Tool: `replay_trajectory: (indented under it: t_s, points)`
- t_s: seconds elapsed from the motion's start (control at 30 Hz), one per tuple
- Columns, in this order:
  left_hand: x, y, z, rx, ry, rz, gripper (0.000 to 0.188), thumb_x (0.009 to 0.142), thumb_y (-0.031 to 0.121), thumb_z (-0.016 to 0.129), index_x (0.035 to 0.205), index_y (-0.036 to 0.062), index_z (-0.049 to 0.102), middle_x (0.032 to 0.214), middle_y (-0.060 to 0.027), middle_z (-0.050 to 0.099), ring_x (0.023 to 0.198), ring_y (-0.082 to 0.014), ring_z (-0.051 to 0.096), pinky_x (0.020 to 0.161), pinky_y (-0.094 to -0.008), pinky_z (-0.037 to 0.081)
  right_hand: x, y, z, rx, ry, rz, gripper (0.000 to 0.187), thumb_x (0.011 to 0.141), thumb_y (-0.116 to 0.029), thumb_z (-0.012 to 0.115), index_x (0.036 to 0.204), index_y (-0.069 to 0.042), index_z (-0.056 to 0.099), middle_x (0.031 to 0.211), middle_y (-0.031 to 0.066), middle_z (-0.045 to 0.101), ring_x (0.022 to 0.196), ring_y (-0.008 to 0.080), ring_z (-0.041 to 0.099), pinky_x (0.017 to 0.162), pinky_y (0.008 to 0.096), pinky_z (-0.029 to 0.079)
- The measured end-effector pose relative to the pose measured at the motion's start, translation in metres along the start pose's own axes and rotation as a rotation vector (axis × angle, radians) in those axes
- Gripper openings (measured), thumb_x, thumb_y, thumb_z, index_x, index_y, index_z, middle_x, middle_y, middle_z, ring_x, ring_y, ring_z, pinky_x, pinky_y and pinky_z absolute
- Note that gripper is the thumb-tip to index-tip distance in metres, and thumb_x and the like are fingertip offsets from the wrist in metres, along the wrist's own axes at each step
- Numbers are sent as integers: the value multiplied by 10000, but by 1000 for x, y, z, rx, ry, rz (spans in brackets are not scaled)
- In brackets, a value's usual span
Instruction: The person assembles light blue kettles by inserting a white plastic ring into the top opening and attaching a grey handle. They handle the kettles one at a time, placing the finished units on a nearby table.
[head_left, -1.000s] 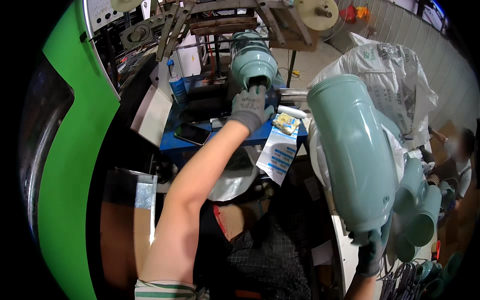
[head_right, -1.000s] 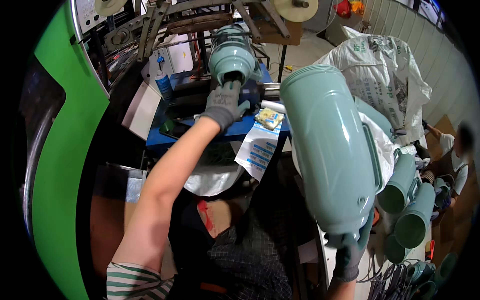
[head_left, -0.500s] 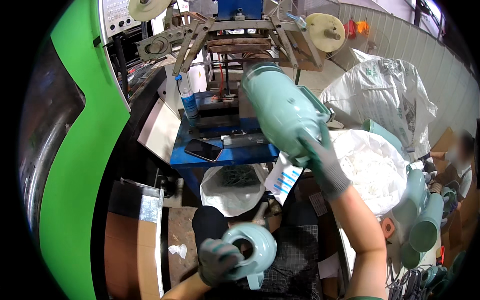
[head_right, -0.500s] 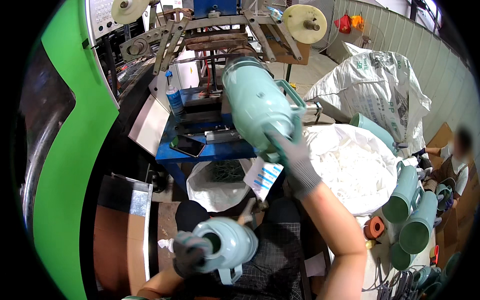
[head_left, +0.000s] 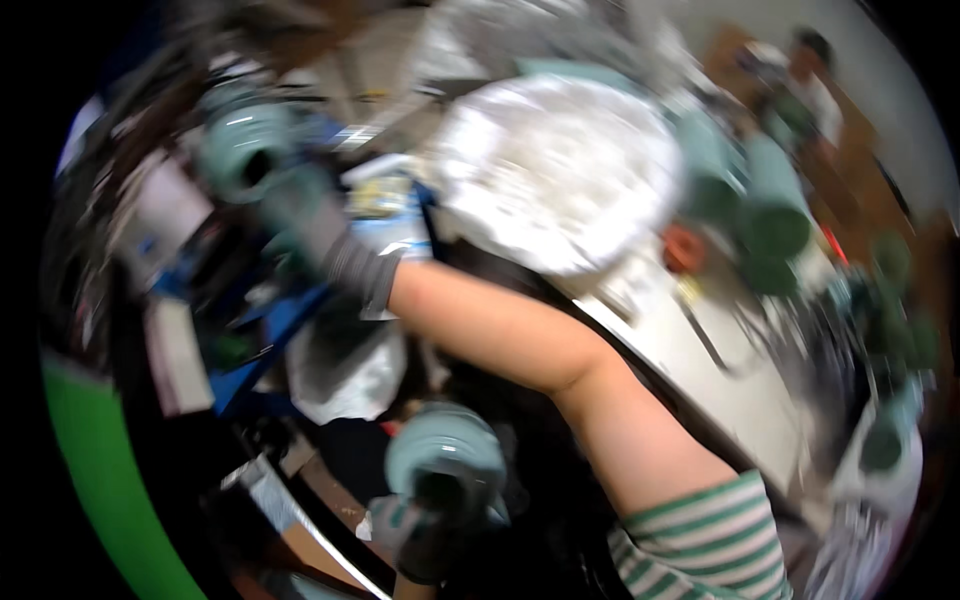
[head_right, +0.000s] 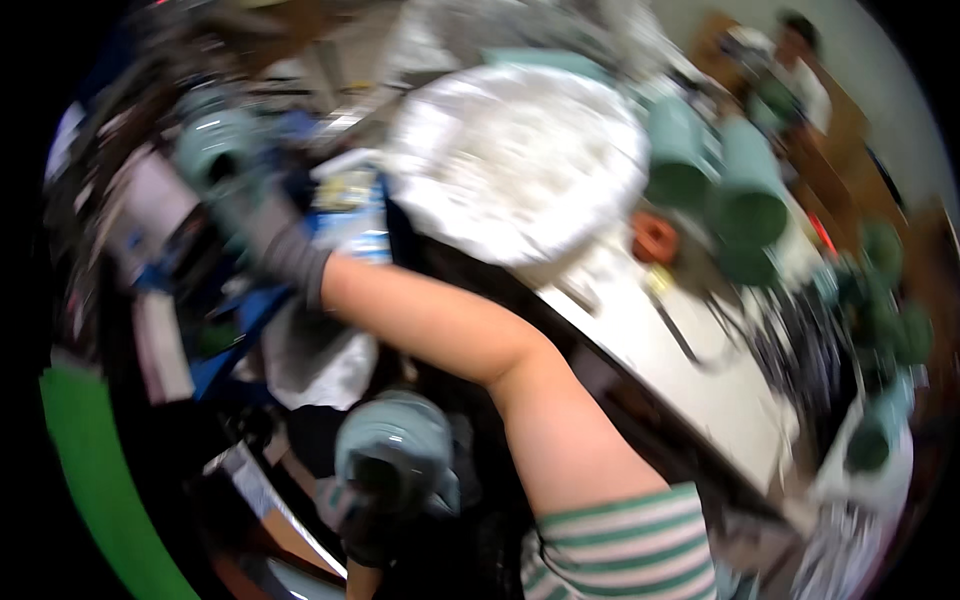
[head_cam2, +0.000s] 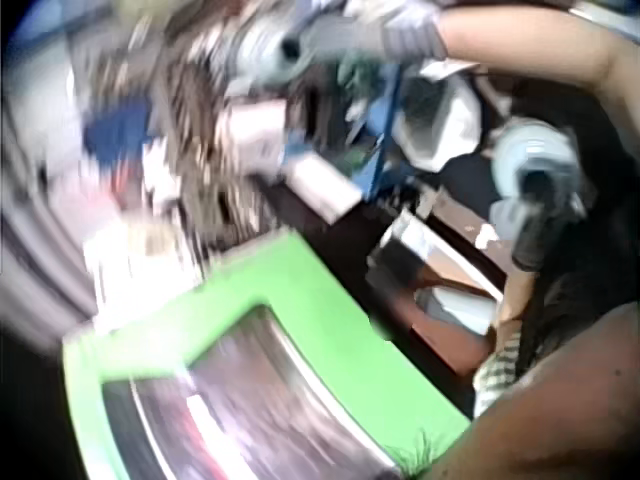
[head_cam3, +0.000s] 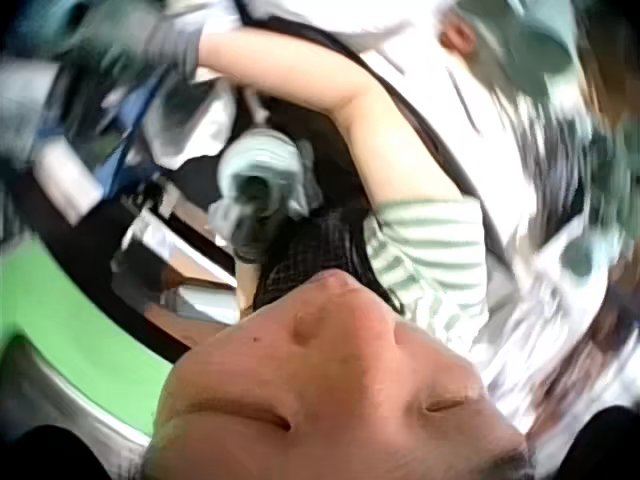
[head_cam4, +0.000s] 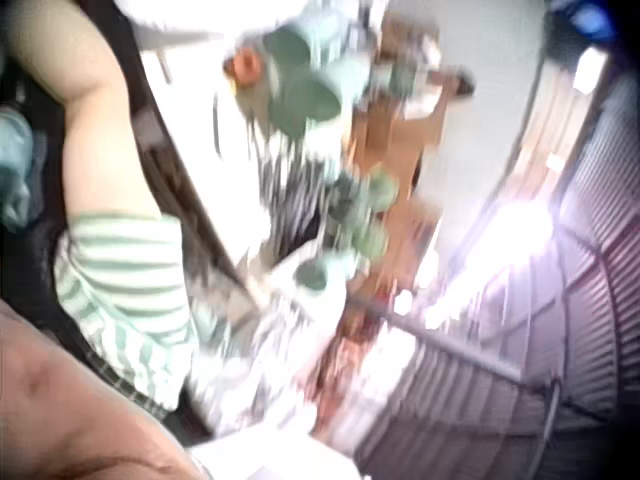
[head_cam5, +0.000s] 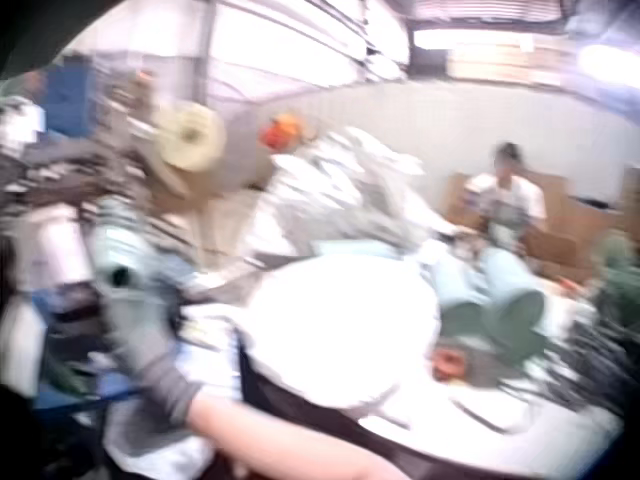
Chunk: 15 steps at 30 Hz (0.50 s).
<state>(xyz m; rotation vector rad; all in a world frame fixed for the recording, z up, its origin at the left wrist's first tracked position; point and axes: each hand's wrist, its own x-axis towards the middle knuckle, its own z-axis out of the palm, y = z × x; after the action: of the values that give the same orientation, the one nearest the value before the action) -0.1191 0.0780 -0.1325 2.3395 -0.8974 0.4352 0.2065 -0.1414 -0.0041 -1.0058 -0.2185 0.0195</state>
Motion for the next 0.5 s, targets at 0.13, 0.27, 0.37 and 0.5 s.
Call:
replay_trajectory:
  t_s: [0.13, 0.27, 0.37, 0.5]
  points:
    - [81, 23, -7, 142, 103, 191, 393, 732, 298, 884, 955, 142, 600, 926, -87, 659, 836, -372, 627, 714, -523, 466, -199, -34, -61, -879, -14, -331, 837, 924, -408, 778, 1551, -23, 379, 1503, 229, 490, 1404, 380, 498, 1155, 478, 423]
    - [93, 8, -5, 71, 47, 203, 400, 724, 290, 878, 907, 130, 561, 908, -94, 613, 826, -361, 609, 704, -512, 452, -346, -62, -189, -1121, 754, -283, 657, 854, -173, 830, 1417, -32, 522, 1361, 172, 574, 1283, 288, 556, 1072, 439, 481]
    - [98, 12, -1, 115, 11, 220, 400, 714, 292, 870, 913, 113, 573, 955, -104, 619, 913, -381, 598, 787, -544, 467, -463, -99, -271, -2033, 1110, -129, 448, 860, -223, 775, 1226, -17, 617, 1157, 189, 629, 1095, 370, 606, 962, 491, 496]
    - [83, -4, 11, 88, -32, 253, 395, 768, 294, 831, 1026, 90, 611, 1023, -125, 646, 1020, -406, 610, 933, -590, 462, -537, -76, -310, -2312, 1063, 313, 270, 894, -323, 691, 1041, -98, 668, 1141, 171, 651, 1197, 365, 564, 1075, 596, 376]
